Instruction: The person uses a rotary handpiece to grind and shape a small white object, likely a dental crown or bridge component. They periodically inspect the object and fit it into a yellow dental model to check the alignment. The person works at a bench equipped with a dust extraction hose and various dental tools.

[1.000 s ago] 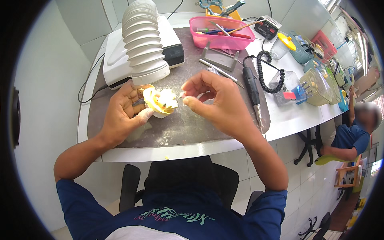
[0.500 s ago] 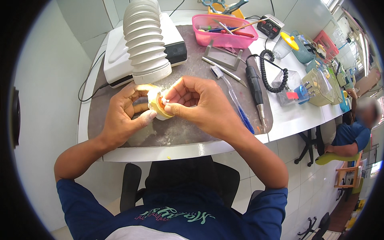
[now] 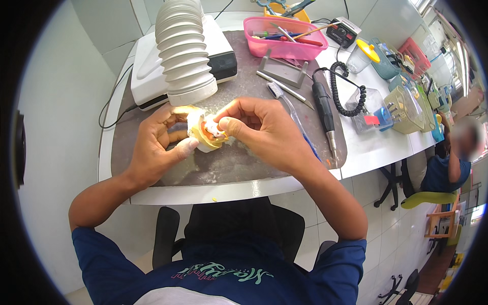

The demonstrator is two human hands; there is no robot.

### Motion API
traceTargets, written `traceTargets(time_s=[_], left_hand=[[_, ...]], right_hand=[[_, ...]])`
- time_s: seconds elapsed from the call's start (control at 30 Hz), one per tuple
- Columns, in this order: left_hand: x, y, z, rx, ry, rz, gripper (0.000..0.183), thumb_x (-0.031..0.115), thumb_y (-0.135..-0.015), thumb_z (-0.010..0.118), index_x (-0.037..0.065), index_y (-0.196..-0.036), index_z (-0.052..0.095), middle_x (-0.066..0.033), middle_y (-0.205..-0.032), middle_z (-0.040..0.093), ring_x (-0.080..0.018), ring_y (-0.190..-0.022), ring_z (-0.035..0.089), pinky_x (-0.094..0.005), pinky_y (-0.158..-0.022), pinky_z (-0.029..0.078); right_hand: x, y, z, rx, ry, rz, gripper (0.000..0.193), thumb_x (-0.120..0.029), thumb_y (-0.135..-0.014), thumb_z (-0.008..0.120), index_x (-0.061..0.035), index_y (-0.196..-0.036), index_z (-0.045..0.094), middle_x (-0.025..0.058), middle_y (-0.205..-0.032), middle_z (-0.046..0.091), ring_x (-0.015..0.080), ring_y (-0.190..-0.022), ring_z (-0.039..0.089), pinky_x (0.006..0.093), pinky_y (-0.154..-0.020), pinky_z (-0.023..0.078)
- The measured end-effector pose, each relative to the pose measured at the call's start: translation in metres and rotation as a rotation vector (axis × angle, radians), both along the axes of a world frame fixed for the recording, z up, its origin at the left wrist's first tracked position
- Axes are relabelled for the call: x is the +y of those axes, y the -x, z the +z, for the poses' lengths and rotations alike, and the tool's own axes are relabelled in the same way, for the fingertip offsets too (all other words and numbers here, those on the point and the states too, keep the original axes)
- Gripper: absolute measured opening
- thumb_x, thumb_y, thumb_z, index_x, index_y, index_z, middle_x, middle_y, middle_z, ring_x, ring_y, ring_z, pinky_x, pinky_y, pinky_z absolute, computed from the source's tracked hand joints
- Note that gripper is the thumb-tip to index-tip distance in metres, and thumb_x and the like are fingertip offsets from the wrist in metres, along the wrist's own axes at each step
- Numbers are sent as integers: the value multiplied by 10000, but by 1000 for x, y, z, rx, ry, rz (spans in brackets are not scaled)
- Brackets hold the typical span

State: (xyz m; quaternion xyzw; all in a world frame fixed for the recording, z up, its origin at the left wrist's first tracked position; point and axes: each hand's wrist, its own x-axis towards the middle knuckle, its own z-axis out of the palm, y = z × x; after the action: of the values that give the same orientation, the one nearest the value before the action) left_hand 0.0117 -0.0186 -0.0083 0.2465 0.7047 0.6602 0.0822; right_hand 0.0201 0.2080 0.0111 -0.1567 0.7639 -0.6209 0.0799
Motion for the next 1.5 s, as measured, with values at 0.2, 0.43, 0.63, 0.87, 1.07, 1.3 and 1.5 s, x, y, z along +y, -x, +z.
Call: traceTargets(time_s=[0.2,0.43,0.63,0.87,1.07,1.3,1.5], left_hand=[[-1,1,-1,-1,19,-2,457,25,-807,707,-2,-1226,529,-88,-1145,567,-157,-1086,563,-337,-989,490],[-2,0,0,-5,14,-7,464,38,-804,714,9,-1234,542,-78,-1141,577,-150,-1076,567,-330,-970,498],[-1,0,1,7,27,-4,460,46,-803,717,8,-1229,546,-77,-1131,583,-144,-1073,567,-333,-967,499],[-1,-1,0,7,-5,-8,442,26,-814,716,4,-1228,563,-86,-1130,588,-142,-1061,575,-321,-958,513],[-1,-3,-2,-14,-6,21,440,9,-808,738,-13,-1214,572,-105,-1125,594,-152,-1004,616,-303,-925,534],[1,-6,5,6,52,1,374,15,-811,733,-26,-1147,575,-96,-1106,582,-161,-1005,619,-298,-925,536],[-2,-3,2,-62,0,-25,392,-7,-827,679,-26,-1190,532,-84,-1147,539,-155,-1106,535,-316,-973,506]], right_hand=[[0,-1,0,-27,4,16,172,-101,-889,680,15,-1015,662,11,-877,671,26,-755,591,195,-680,479],[-2,-1,-1,10,12,49,184,-120,-875,704,10,-1000,666,20,-866,676,32,-740,591,197,-670,480],[-4,-1,1,86,-66,-47,196,-172,-869,714,13,-930,694,-1,-747,656,25,-662,540,204,-603,441],[-7,-1,6,208,-250,-51,158,-169,-827,732,-12,-838,713,3,-673,651,39,-587,510,227,-525,392],[-8,-1,13,229,-350,-74,160,-187,-814,735,-29,-830,719,63,-689,667,127,-569,544,266,-573,426],[3,2,18,505,-282,-173,153,-162,-864,694,-11,-878,713,68,-711,676,138,-615,583,295,-595,470],[36,13,39,395,-835,-234,173,-163,-849,686,-3,-915,699,117,-840,683,283,-720,631,355,-647,495]])
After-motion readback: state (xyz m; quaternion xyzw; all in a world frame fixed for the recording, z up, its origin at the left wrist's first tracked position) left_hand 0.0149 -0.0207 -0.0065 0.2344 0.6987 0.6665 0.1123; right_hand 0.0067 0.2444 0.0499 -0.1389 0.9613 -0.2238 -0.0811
